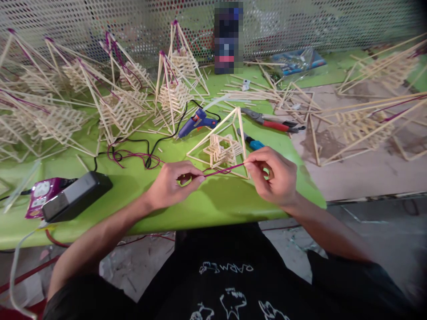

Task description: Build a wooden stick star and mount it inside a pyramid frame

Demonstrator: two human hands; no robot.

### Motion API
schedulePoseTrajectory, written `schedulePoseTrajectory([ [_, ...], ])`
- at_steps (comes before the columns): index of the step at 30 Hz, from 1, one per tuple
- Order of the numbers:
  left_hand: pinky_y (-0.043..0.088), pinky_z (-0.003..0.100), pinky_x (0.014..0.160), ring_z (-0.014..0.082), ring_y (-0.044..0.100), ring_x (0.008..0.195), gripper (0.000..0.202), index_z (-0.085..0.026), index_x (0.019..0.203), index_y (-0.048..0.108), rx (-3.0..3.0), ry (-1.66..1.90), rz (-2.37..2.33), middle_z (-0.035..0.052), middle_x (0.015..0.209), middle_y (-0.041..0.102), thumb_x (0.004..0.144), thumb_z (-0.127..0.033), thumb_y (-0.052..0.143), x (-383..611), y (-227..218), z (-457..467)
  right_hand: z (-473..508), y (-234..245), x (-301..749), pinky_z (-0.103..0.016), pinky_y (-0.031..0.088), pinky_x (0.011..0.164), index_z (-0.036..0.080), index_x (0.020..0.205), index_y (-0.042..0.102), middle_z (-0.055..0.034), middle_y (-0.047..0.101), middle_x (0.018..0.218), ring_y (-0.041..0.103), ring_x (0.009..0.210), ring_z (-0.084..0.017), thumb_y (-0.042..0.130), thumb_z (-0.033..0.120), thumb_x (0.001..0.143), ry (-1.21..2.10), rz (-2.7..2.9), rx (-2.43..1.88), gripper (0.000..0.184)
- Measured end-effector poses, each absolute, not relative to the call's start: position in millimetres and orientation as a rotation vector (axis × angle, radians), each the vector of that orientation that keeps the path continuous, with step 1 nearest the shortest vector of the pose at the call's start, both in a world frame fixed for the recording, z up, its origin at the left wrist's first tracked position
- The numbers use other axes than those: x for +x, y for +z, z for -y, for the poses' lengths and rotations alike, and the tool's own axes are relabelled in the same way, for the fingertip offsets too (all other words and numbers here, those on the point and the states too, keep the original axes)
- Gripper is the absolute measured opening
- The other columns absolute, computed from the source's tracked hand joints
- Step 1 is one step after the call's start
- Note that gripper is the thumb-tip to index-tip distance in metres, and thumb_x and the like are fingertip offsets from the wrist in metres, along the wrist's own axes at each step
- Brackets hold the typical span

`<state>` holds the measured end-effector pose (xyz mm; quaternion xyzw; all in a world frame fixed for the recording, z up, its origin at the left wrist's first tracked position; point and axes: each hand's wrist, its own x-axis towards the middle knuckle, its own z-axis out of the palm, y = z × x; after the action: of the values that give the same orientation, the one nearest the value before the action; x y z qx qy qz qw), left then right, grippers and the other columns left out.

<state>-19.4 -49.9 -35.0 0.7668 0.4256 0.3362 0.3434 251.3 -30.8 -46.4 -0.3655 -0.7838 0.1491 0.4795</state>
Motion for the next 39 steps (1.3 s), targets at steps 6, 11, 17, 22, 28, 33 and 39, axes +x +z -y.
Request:
schedulePoseTrajectory([
  [6,0.041,0.021,0.053,0.0078,0.053,0.058,0.012,-0.014,0.092,0.073,2.074,0.842,-1.084,0.0017,0.074,0.065,0.093,-0.021,0.063,-18.0,-33.7,48.2,30.2,-48.0,252.9,-0.026,0.041,0.046,0.023,0.097,0.062,-0.0014,0.066,0.083,0.053,0.057,-0.011,0.064,0.016,0.092,0.373,1.915,-0.937,0.009],
  [11,0.043,0.022,0.054,0.0086,0.054,0.06,0.013,-0.014,0.098,0.071,2.18,0.847,-1.056,0.0017,0.074,0.064,0.093,-0.023,0.063,-19.3,-36.0,48.1,30.6,-47.8,252.5,-0.026,0.041,0.045,0.023,0.096,0.062,-0.0013,0.065,0.082,0.052,0.056,-0.01,0.064,0.017,0.093,0.38,1.915,-0.954,0.007],
  [17,0.049,0.024,0.059,0.0102,0.058,0.065,0.015,-0.015,0.102,0.071,2.31,0.88,-1.054,0.0016,0.076,0.065,0.093,-0.023,0.063,-21.1,-40.7,50.0,30.6,-47.3,251.6,-0.025,0.039,0.044,0.023,0.096,0.062,-0.0008,0.064,0.081,0.051,0.056,-0.009,0.063,0.014,0.093,0.399,1.914,-0.924,0.01],
  [22,0.048,0.023,0.057,0.0094,0.059,0.063,0.01,-0.016,0.096,0.071,2.387,0.94,-1.076,0.0,0.072,0.065,0.092,-0.023,0.066,-19.9,-43.2,51.5,30.8,-48.0,251.9,-0.026,0.04,0.044,0.023,0.097,0.061,-0.0015,0.065,0.082,0.052,0.056,-0.01,0.063,0.016,0.093,0.383,1.932,-0.937,0.008],
  [28,0.049,0.023,0.057,0.0092,0.062,0.061,0.006,-0.017,0.094,0.071,2.489,0.986,-1.094,-0.0006,0.072,0.068,0.091,-0.018,0.066,-21.0,-46.5,51.4,31.6,-46.0,251.5,-0.026,0.041,0.045,0.024,0.096,0.062,-0.0003,0.065,0.08,0.051,0.055,-0.01,0.064,0.014,0.091,0.379,1.921,-0.928,0.011],
  [33,0.053,0.023,0.058,0.0099,0.063,0.061,0.009,-0.017,0.095,0.071,2.518,0.98,-1.08,-0.0003,0.072,0.069,0.09,-0.017,0.063,-21.9,-47.8,51.7,31.8,-45.1,251.6,-0.026,0.042,0.046,0.024,0.096,0.063,-0.0006,0.065,0.079,0.051,0.054,-0.01,0.064,0.016,0.092,0.371,1.915,-0.953,0.008],
  [39,0.051,0.023,0.056,0.01,0.063,0.059,0.012,-0.016,0.094,0.073,2.539,0.972,-1.084,-0.0002,0.07,0.069,0.09,-0.016,0.062,-22.5,-46.9,52.2,31.5,-45.4,251.6,-0.025,0.041,0.045,0.023,0.095,0.062,-0.0003,0.064,0.079,0.049,0.054,-0.009,0.064,0.014,0.091,0.368,1.922,-0.944,0.01],
])
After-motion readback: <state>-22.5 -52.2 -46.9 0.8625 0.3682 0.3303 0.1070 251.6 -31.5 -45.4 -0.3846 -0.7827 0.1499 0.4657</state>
